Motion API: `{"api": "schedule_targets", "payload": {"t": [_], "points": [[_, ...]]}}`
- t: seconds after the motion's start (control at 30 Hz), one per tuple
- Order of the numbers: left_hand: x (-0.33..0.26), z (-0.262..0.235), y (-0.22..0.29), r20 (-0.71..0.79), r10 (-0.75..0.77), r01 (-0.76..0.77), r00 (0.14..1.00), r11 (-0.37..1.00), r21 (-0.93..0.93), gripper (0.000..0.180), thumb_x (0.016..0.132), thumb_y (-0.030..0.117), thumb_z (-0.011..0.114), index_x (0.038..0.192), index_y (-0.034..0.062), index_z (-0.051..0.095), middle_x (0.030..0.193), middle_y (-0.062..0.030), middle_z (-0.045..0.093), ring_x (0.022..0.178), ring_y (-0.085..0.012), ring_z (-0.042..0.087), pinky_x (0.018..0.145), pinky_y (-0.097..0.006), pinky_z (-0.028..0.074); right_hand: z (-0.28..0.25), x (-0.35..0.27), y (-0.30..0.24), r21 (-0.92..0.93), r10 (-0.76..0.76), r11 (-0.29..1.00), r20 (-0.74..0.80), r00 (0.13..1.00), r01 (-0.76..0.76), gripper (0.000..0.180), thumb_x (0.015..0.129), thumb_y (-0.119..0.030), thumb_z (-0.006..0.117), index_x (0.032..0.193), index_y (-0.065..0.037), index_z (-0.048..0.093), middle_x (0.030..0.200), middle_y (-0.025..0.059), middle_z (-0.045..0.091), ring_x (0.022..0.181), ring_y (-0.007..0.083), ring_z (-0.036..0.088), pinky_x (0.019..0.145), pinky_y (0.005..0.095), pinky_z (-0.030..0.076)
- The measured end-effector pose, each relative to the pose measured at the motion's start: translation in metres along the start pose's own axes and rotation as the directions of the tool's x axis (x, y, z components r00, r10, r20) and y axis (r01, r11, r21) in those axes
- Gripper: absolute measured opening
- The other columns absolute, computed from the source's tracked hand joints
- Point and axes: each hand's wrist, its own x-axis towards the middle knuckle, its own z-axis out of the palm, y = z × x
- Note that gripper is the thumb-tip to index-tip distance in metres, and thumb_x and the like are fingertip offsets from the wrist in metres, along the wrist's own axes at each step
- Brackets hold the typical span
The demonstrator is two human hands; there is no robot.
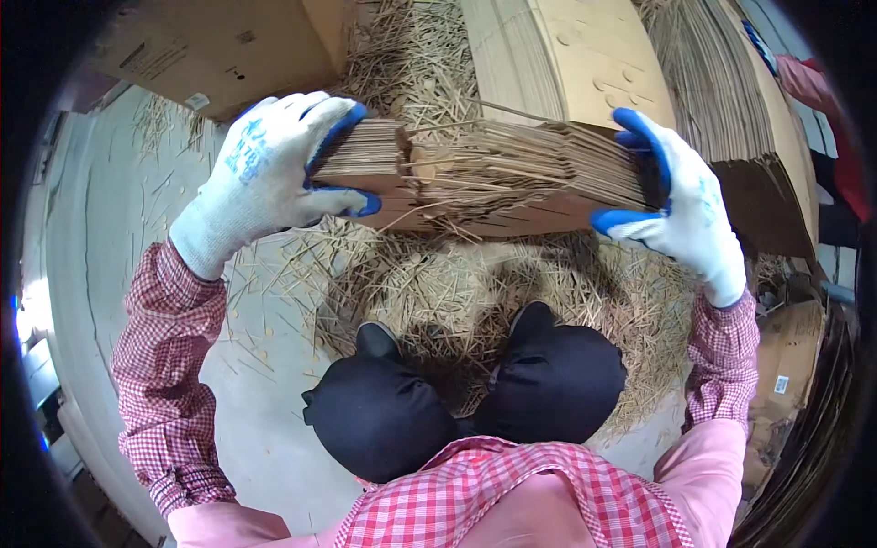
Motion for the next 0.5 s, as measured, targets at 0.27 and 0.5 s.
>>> {"api": "schedule_targets", "payload": {"t": [0.27, 0.5], "points": [[0.021, 0.0, 0.0, 0.07, -0.071, 0.075, 0.995, 0.996, -0.049, 0.07, 0.056, 0.034, 0.08, 0.112, 0.0007, 0.054, 0.101, -0.0157, 0.058, 0.097, -0.0331, 0.057, 0.085, -0.04, 0.044, 0.032, -0.052, 0.059, 0.848, 0.247, 0.486, 0.101, 0.964, -0.213, 0.117, 0.058, -0.083, 0.055, 0.138, -0.002, 0.032, 0.129, 0.0146, 0.048, 0.118, 0.0227, 0.047, 0.102, 0.0367, 0.034], [0.02, -0.019, -0.007, 0.012, -0.013, 0.01, 1.0, 0.974, 0.228, 0.078, 0.056, 0.045, 0.078, 0.118, 0.0038, 0.053, 0.124, -0.0154, 0.05, 0.12, -0.0315, 0.043, 0.101, -0.041, 0.032, 0.117, -0.083, 0.071, 0.96, 0.286, 0.228, 0.095, 0.954, -0.164, 0.095, 0.064, -0.039, 0.082, 0.135, 0.001, 0.033, 0.131, 0.0131, 0.044, 0.12, 0.0197, 0.043, 0.101, 0.0364, 0.037]]}}
